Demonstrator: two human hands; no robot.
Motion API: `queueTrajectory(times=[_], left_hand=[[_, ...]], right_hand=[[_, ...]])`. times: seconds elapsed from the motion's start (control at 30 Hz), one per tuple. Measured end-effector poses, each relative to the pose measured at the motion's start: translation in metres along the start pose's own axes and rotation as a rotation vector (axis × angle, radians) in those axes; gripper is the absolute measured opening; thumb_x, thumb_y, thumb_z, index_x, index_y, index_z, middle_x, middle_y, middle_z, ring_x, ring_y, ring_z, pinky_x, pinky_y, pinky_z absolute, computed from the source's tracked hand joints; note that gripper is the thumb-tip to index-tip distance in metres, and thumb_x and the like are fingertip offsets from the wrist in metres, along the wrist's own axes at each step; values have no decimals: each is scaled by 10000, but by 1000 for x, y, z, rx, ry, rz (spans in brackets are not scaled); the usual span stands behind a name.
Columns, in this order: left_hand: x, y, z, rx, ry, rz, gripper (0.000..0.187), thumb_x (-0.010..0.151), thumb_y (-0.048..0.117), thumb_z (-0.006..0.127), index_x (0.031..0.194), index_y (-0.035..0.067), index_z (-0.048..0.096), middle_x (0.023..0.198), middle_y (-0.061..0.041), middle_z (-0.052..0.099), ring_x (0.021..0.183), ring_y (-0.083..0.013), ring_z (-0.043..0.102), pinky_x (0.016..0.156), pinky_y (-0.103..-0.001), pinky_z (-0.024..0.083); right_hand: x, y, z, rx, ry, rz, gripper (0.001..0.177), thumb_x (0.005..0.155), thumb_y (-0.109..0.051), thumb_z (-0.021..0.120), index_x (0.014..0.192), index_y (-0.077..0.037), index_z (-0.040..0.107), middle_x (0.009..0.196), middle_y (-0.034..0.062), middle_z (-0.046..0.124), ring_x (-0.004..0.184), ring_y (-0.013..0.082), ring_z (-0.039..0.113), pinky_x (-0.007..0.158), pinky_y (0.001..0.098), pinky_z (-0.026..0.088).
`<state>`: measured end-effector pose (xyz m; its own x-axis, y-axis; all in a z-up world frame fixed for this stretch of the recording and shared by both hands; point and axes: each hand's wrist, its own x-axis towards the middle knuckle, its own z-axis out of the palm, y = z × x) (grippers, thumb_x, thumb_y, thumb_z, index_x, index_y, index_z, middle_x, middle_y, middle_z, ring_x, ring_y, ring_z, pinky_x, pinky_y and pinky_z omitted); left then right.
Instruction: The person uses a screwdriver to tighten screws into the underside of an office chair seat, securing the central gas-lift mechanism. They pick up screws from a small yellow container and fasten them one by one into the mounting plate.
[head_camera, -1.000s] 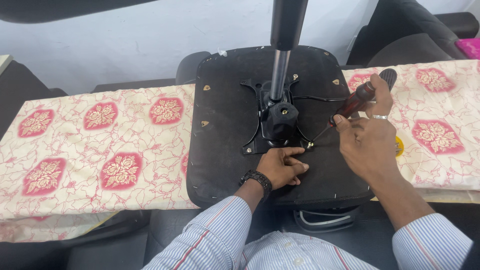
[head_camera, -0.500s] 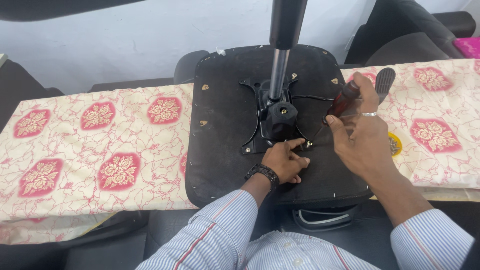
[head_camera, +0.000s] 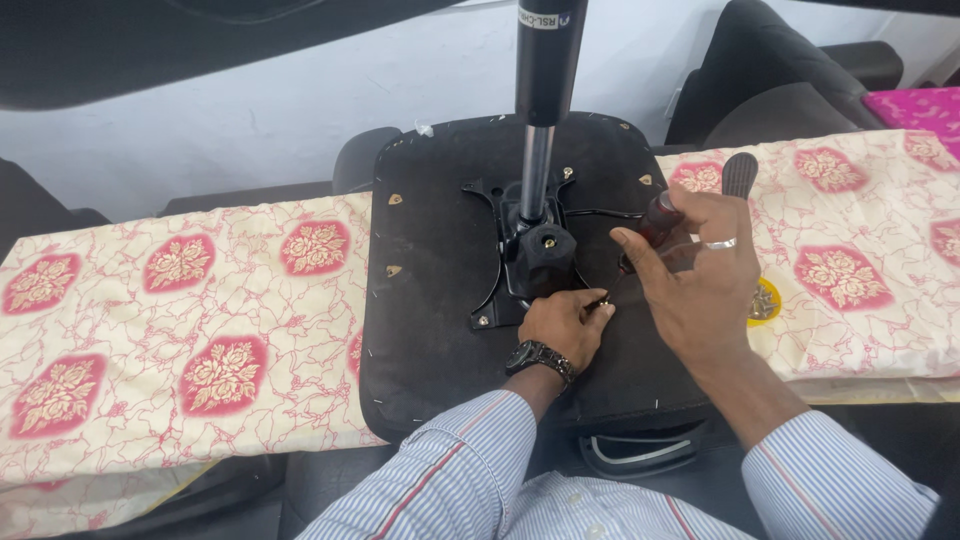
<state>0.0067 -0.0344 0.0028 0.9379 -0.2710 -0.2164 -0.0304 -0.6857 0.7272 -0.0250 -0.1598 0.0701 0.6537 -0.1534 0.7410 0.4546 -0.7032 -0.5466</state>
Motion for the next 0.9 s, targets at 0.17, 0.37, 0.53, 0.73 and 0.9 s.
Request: queueTrajectory(times=[0.17,0.37,0.53,0.73,0.9], left_hand=[[0,-4,1,-34,39,33,360,917,430,664,1231,268,733,923,-39,780,860,-214,753,836,-392,597],[-1,-3,1,-32,41,3,365,900,434,677,1226,284,743,921,-72,779,861,-255,753,835,-410,594],[-1,-1,-1,-37,64,9,368,880,421,703,1221,288,747,922,-57,782,875,-236,756,863,-394,586],[-1,3,-2,-15,8,-91,352,892,425,685,1231,343,732,898,-21,790,869,-205,757,876,-388,584],[-1,7,-4,-14,20,-85,329,894,428,684,1208,349,744,894,2,786,860,-189,761,871,-383,591]], right_hand=[[9,-4,3,87,-52,-26,337,985,-22,650,1269,43,482,1205,182,631,1047,256,697,873,331,572],[1,-10,13,-76,29,-46,365,965,-69,776,1240,20,553,1146,195,650,998,271,700,823,347,576],[0,-4,12,-59,41,-49,354,1009,-42,700,1301,33,514,1228,233,625,1078,320,686,882,372,570],[-11,4,10,-97,73,41,419,1008,-61,719,1332,2,460,1213,204,646,1068,324,709,882,379,572],[-15,7,2,-212,159,-106,504,985,-76,761,1335,-3,406,1236,240,590,1058,339,679,895,379,570]])
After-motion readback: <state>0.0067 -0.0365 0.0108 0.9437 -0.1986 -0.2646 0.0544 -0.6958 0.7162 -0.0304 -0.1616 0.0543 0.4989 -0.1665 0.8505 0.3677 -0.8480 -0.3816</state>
